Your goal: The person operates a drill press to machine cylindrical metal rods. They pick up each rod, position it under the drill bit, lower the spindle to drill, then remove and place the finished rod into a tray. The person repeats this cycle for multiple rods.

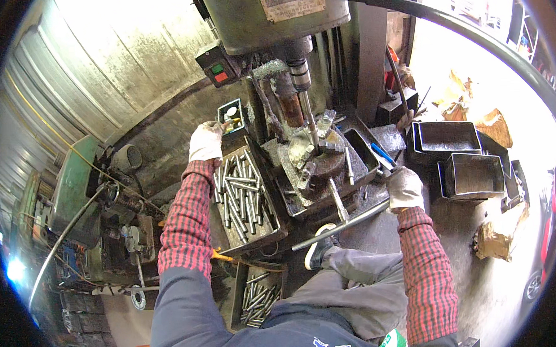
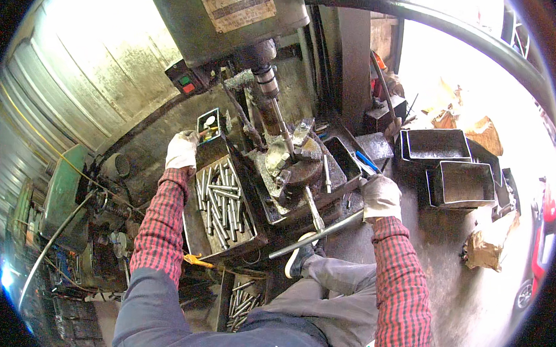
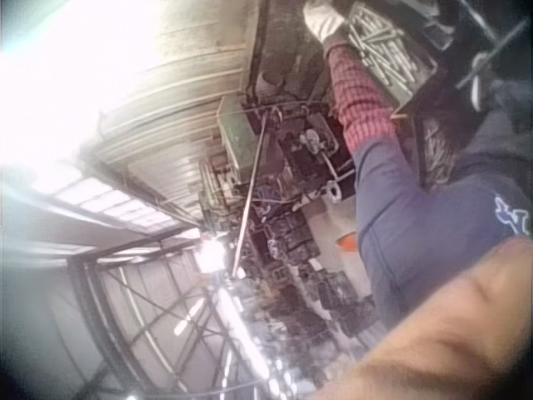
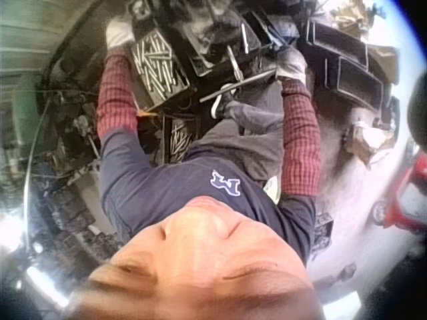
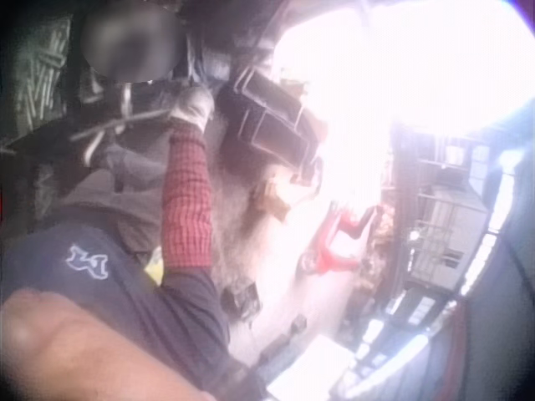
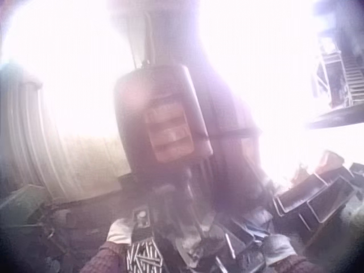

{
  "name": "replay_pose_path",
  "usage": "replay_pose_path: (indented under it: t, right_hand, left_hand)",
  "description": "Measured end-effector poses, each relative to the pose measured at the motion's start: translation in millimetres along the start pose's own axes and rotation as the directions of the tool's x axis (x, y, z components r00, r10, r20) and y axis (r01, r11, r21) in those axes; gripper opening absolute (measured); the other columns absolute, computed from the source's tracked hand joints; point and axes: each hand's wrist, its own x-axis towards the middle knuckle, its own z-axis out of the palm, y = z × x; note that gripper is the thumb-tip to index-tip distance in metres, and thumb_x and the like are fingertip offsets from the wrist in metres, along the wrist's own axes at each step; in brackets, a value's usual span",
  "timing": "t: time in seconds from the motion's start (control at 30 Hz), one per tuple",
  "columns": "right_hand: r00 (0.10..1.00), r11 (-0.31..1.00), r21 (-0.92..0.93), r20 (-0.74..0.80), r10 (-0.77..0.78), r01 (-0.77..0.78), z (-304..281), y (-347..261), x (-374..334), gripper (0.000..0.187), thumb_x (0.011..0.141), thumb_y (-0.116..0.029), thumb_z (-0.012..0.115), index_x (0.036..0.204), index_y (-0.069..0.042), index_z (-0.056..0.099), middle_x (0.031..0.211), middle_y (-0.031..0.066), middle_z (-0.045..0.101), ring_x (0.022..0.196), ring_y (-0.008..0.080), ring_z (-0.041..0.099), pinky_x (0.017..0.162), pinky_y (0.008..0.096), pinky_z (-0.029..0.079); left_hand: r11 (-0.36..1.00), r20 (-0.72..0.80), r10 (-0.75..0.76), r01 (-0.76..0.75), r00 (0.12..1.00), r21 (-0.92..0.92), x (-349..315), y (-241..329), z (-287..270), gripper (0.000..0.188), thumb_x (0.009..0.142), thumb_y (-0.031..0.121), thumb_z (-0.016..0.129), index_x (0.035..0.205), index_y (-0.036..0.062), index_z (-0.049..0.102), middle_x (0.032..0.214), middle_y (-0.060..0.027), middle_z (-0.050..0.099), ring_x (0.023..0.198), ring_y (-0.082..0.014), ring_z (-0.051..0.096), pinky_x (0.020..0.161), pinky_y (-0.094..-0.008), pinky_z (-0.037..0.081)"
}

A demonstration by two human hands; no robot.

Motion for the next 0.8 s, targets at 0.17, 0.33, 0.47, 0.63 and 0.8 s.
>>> replay_pose_path:
  t: [0.17,0.33,0.47,0.63,0.8]
  right_hand:
    - [0.999,0.999,0.031,0.031,0.040,-0.041,8,4,7,0.052,0.106,-0.053,0.068,0.110,-0.004,0.084,0.107,0.0215,0.083,0.104,0.0393,0.081,0.093,0.0507,0.064]
    - [0.998,0.998,0.035,0.021,0.052,-0.053,9,4,9,0.048,0.105,-0.050,0.070,0.107,-0.004,0.084,0.106,0.0220,0.083,0.104,0.0382,0.081,0.093,0.0498,0.064]
    - [0.999,0.999,0.033,0.039,-0.027,0.026,-1,3,0,0.042,0.107,-0.041,0.066,0.110,-0.003,0.083,0.109,0.0216,0.083,0.106,0.0369,0.081,0.093,0.0489,0.064]
    - [0.994,0.988,-0.127,0.068,-0.084,0.092,-4,2,-6,0.025,0.092,-0.012,0.072,0.114,-0.009,0.083,0.108,0.0144,0.083,0.107,0.0328,0.081,0.093,0.0439,0.066]
    - [0.995,0.995,-0.047,-0.035,-0.090,0.089,5,6,-3,0.020,0.100,-0.019,0.066,0.101,-0.009,0.083,0.103,0.0180,0.083,0.100,0.0345,0.082,0.089,0.0462,0.065]
  left_hand:
    - [1.000,0.006,-0.012,0.012,1.000,0.024,-3,18,-5,0.040,0.104,0.039,0.069,0.121,0.0060,0.084,0.114,-0.0254,0.081,0.111,-0.0425,0.078,0.096,-0.0477,0.059]
    - [0.988,0.012,0.015,-0.013,1.000,-0.151,-14,11,-21,0.040,0.105,0.040,0.069,0.117,0.0060,0.085,0.111,-0.0248,0.081,0.107,-0.0411,0.079,0.091,-0.0449,0.061]
    - [0.977,-0.004,0.208,-0.208,0.978,0.046,-46,1,-43,0.039,0.108,0.041,0.065,0.115,0.0083,0.085,0.107,-0.0257,0.080,0.104,-0.0425,0.078,0.091,-0.0452,0.060]
    - [0.964,-0.043,0.040,-0.050,0.998,-0.261,-103,8,-54,0.033,0.109,0.034,0.072,0.122,0.0051,0.082,0.107,-0.0135,0.083,0.097,-0.0232,0.078,0.090,-0.0366,0.060]
    - [0.785,-0.012,0.179,-0.150,0.984,-0.602,-153,67,-17,0.032,0.111,0.022,0.074,0.131,-0.0028,0.078,0.105,-0.0069,0.082,0.098,-0.0109,0.072,0.086,-0.0272,0.057]
